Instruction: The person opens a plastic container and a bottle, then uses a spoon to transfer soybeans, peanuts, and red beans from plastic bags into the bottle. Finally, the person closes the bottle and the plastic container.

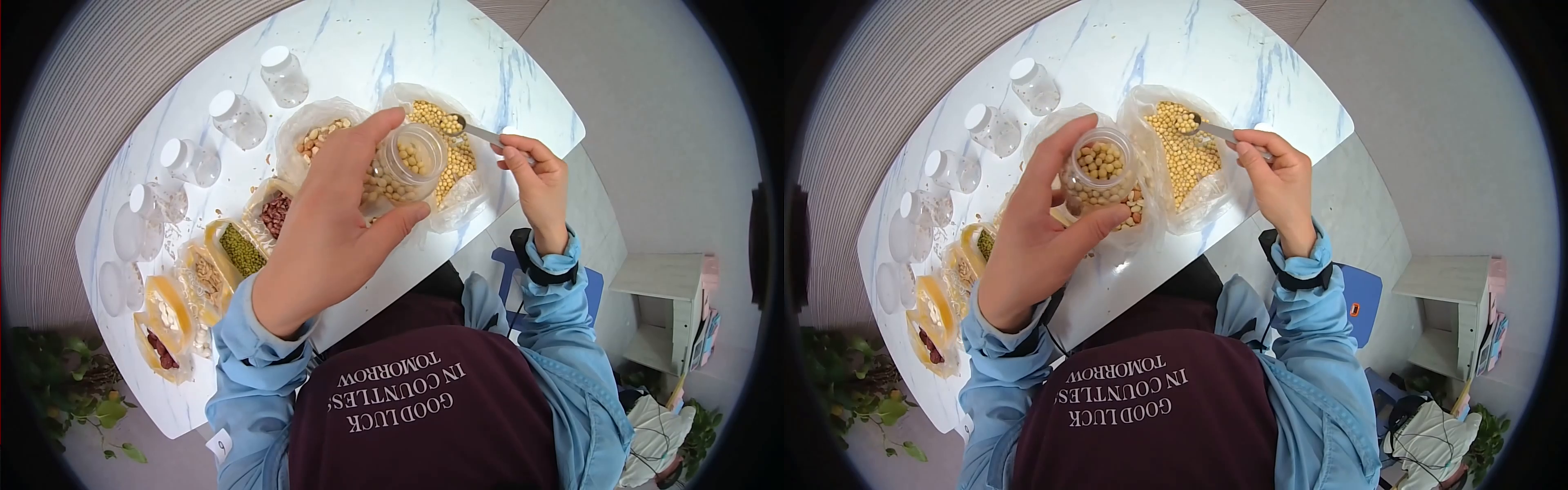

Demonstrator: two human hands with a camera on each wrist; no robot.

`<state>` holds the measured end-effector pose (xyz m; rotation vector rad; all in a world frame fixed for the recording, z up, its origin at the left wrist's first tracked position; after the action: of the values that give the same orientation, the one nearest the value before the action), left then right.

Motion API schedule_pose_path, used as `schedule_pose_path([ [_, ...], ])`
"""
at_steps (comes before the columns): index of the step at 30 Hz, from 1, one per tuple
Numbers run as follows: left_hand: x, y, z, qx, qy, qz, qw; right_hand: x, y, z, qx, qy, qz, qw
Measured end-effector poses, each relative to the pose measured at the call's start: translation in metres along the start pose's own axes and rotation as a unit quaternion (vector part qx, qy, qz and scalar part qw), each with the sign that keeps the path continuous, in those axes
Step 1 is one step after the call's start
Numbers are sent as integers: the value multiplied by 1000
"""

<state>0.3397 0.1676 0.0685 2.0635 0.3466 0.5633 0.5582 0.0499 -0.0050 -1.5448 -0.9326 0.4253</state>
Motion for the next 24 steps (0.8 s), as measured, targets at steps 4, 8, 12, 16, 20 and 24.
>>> schedule_pose_path([
  [4,2,0,3,51,-15,11,999,-8,-38,-5,-27,1,-78,997],
  [8,3,-1,8,83,-10,42,996,-20,-79,-3,-50,-10,-146,988],
  [12,4,-5,10,88,-15,31,996,-32,-114,5,-88,-36,-236,967],
  [16,4,-6,11,75,-26,13,997,-42,-139,22,-165,-69,-308,934],
  [20,4,-8,11,65,-20,22,997,-51,-157,37,-279,-96,-360,885],
  [24,5,-8,12,45,-47,-30,997,-60,-165,51,-338,-121,-451,817],
])
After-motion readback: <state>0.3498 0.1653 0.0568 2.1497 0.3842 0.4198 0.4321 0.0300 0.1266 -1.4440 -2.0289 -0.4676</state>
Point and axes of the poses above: each hand's wrist, its own x-axis towards the middle knuckle, its own z-axis out of the palm, y = z × x, the point moved 9 cm from there along x, towards the middle knuckle, and after that the axes turned 4 degrees about -y, right-handed, at the moved point
